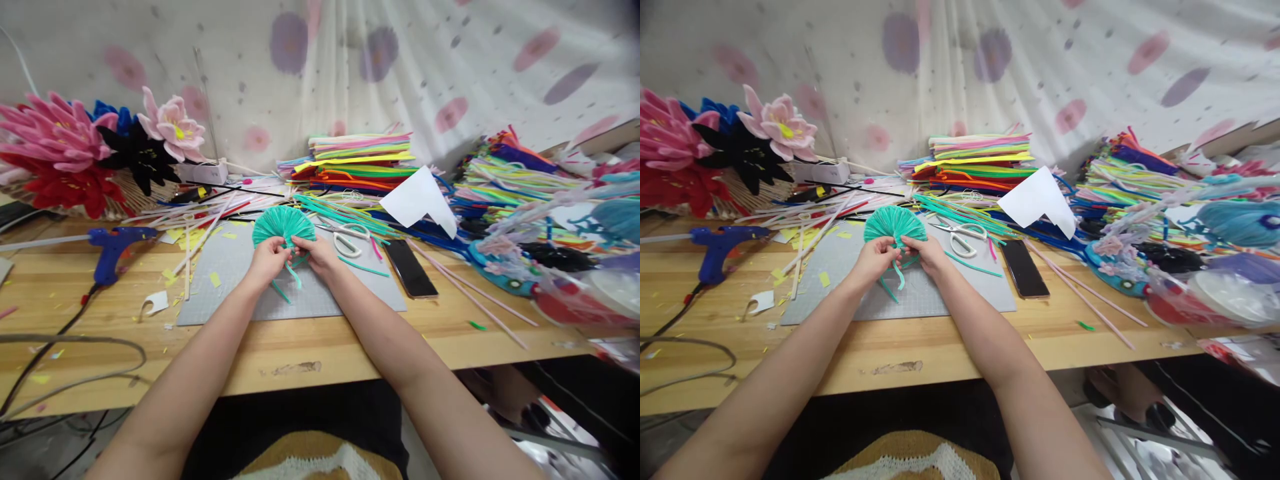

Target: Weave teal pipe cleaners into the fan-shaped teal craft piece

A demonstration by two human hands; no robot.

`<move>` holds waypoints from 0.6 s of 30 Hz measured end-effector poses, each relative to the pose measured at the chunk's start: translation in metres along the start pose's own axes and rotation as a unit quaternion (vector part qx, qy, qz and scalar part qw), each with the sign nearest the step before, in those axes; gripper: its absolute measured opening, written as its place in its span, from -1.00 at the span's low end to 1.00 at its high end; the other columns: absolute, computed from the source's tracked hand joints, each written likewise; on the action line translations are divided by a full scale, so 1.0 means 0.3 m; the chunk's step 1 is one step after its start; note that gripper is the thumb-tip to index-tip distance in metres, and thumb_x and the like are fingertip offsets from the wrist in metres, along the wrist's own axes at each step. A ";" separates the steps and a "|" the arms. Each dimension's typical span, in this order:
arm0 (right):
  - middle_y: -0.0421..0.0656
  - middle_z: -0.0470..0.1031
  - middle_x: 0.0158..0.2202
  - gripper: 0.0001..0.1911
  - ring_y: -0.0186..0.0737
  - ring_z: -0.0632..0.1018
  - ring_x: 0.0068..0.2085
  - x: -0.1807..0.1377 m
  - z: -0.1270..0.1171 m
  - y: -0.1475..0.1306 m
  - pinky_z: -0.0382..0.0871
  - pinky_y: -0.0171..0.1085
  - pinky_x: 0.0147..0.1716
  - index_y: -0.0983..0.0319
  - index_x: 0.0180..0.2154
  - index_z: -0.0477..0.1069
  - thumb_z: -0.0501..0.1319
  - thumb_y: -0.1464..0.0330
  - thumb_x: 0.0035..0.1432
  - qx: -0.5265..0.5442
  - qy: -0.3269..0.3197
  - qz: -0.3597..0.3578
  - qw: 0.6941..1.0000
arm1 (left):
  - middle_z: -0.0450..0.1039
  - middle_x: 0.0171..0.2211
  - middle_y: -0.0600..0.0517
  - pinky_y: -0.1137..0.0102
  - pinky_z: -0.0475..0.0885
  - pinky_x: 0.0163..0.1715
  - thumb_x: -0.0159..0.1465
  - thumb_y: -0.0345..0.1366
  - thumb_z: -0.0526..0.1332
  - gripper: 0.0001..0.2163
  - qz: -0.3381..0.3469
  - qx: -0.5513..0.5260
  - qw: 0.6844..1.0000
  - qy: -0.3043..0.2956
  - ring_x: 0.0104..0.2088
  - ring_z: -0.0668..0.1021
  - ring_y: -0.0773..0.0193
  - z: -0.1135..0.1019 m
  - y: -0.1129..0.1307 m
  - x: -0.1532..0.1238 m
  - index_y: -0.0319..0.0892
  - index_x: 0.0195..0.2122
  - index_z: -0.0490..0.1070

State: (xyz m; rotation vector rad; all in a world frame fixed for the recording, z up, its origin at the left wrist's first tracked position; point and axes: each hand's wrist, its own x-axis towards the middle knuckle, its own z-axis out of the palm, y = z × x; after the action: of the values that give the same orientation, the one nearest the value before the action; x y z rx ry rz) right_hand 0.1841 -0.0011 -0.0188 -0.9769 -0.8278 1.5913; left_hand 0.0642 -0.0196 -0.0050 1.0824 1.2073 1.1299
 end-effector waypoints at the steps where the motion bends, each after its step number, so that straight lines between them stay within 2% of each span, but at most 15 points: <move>1: -0.31 0.36 -0.68 -0.69 -0.49 0.34 -0.63 0.000 -0.001 0.001 0.22 -0.42 -0.60 0.30 -0.58 0.35 0.41 0.33 -0.43 -0.004 0.000 0.000 1.000 | 0.23 -0.78 0.21 0.50 0.34 -0.63 -0.07 -0.52 0.24 -0.79 -0.008 0.001 1.000 0.008 -0.67 0.41 0.37 -0.002 0.010 -0.008 -0.24 -0.38 0.33; 5: -0.29 0.34 -0.66 -0.66 -0.45 0.35 -0.60 0.003 -0.009 0.002 0.23 -0.38 -0.56 0.29 -0.56 0.32 0.39 0.27 -0.38 -0.050 -0.025 -0.016 0.998 | 0.38 -0.63 0.10 0.46 0.39 -0.60 -0.02 -0.47 0.23 -0.81 -0.081 -0.047 0.996 -0.014 -0.62 0.45 0.37 -0.008 0.040 -0.036 -0.26 -0.33 0.35; 7: -0.27 0.34 -0.61 -0.65 -0.40 0.36 -0.56 0.002 -0.010 -0.004 0.24 -0.34 -0.51 0.27 -0.52 0.30 0.35 0.21 -0.30 -0.100 -0.043 -0.039 0.993 | 0.43 -0.54 0.05 0.43 0.41 -0.57 0.01 -0.41 0.25 -0.84 -0.095 -0.075 0.992 -0.025 -0.57 0.48 0.35 -0.003 0.044 -0.042 -0.25 -0.34 0.37; 9: -0.24 0.36 -0.51 -0.64 -0.36 0.38 -0.46 -0.009 -0.004 -0.014 0.27 -0.30 -0.41 0.26 -0.44 0.28 0.32 0.19 -0.25 -0.171 0.003 -0.113 0.979 | 0.43 -0.52 0.04 0.43 0.43 -0.53 0.01 -0.40 0.27 -0.88 -0.082 -0.095 0.992 0.002 -0.53 0.50 0.35 0.006 0.044 -0.038 -0.26 -0.40 0.38; 11: -0.18 0.37 -0.35 -0.61 -0.31 0.39 -0.33 -0.031 0.011 -0.029 0.26 -0.27 -0.27 0.23 -0.35 0.25 0.31 0.21 -0.22 -0.254 0.120 -0.233 0.931 | 0.41 -0.55 0.06 0.44 0.44 -0.48 0.00 -0.43 0.27 -0.92 -0.071 -0.122 0.989 0.049 -0.52 0.51 0.36 0.013 0.045 -0.027 -0.27 -0.48 0.37; 12: -0.15 0.36 -0.29 -0.61 -0.28 0.37 -0.27 -0.046 0.020 -0.035 0.24 -0.25 -0.21 0.22 -0.32 0.24 0.30 0.21 -0.19 -0.298 0.174 -0.289 0.893 | 0.40 -0.56 0.07 0.44 0.44 -0.47 0.00 -0.45 0.26 -0.92 -0.073 -0.138 0.985 0.067 -0.52 0.51 0.37 0.015 0.048 -0.020 -0.27 -0.51 0.35; 13: -0.13 0.35 -0.26 -0.63 -0.27 0.36 -0.23 -0.061 0.031 -0.040 0.21 -0.25 -0.18 0.22 -0.31 0.24 0.27 0.20 -0.15 -0.343 0.201 -0.328 0.857 | 0.40 -0.57 0.07 0.45 0.44 -0.46 0.01 -0.46 0.25 -0.92 -0.078 -0.152 0.982 0.079 -0.52 0.50 0.38 0.015 0.053 -0.012 -0.26 -0.53 0.34; 14: -0.13 0.36 -0.28 -0.68 -0.26 0.35 -0.24 -0.076 0.041 -0.042 0.20 -0.25 -0.19 0.21 -0.32 0.25 0.25 0.20 -0.11 -0.390 0.191 -0.343 0.833 | 0.41 -0.57 0.07 0.47 0.43 -0.48 0.02 -0.47 0.25 -0.92 -0.081 -0.162 0.980 0.085 -0.53 0.50 0.39 0.013 0.058 -0.004 -0.26 -0.53 0.33; 15: -0.13 0.37 -0.32 -0.73 -0.26 0.36 -0.26 -0.088 0.050 -0.041 0.19 -0.26 -0.21 0.20 -0.34 0.27 0.22 0.20 -0.07 -0.439 0.151 -0.339 0.818 | 0.42 -0.57 0.07 0.49 0.41 -0.50 0.03 -0.46 0.24 -0.93 -0.084 -0.165 0.979 0.085 -0.55 0.49 0.40 0.011 0.064 0.004 -0.26 -0.53 0.34; 18: -0.20 0.37 -0.49 -0.87 -0.30 0.36 -0.42 -0.101 0.064 -0.020 0.15 -0.31 -0.36 0.18 -0.43 0.31 0.16 0.25 0.01 -0.541 0.027 -0.266 0.797 | 0.45 -0.56 0.05 0.54 0.35 -0.58 0.04 -0.39 0.25 -0.94 -0.087 -0.159 0.981 0.072 -0.57 0.47 0.41 0.006 0.071 0.020 -0.26 -0.50 0.38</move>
State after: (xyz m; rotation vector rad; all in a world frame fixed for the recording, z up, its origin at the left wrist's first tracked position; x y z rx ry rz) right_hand 0.1730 -0.0301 0.0002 -1.3613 -1.8618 0.4921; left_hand 0.0647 -0.0110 0.0156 0.6500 1.1607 1.2297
